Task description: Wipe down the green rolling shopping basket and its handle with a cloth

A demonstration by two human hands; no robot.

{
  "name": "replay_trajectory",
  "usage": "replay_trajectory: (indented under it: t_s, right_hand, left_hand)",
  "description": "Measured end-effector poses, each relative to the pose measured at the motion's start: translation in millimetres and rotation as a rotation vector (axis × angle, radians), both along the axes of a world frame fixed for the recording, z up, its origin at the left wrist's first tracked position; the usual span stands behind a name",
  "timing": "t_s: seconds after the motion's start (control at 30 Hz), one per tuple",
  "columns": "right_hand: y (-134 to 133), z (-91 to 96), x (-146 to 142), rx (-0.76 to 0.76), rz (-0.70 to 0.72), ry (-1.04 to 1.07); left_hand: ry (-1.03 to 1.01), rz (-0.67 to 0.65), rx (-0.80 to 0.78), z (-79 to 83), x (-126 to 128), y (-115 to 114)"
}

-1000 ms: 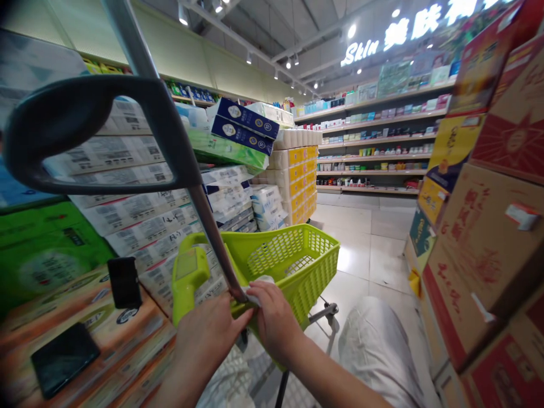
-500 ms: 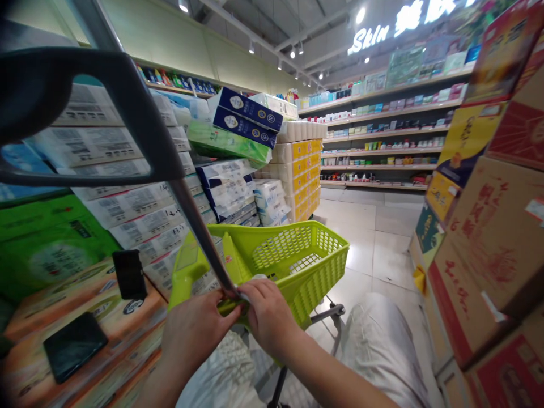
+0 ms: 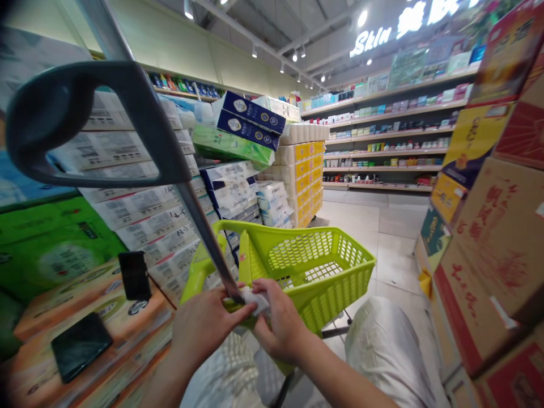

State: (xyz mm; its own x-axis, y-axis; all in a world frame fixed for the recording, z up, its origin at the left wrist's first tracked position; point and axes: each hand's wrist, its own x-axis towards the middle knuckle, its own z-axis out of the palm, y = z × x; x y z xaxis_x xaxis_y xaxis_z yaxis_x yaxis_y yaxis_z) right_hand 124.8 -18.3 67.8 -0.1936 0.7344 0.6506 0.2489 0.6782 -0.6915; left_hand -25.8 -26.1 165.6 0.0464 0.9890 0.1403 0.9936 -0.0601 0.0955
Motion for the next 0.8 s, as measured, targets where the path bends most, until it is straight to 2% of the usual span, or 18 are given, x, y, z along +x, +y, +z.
replay_trajectory:
  t_s: [0.07, 0.13, 0.27, 0.4, 0.63, 0.8]
  right_hand:
    - [1.5, 2.3, 5.7, 0.016, -0.026, -0.016]
    - [1.3, 11.3, 10.3, 0.104, -0.116, -0.031]
    - [-5.0, 45.3, 14.1, 0.274, -0.333, -0.086]
    - [-9.6, 71.2, 13.5, 0.294, -0.354, -0.186]
    - [-9.6, 75.7, 9.2, 0.42, -0.32, -0.238]
    - [-8.2, 68.7, 7.1, 0.345, -0.329, -0.135]
  left_hand:
    - [-0.003, 0.005, -0.021, 2.3, 2.0, 0.1]
    - [-0.004, 0.003, -0.04, 4.9, 3.3, 0.8]
    - [0.009, -0.003, -0.069, 8.7, 4.6, 3.9]
    - [0.019, -0.029, -0.077, 9.4, 4.8, 5.7]
    - [0.027, -0.069, -0.047, 6.6, 1.5, 4.6]
    - [0.029, -0.043, -0.065, 7.2, 1.4, 4.9]
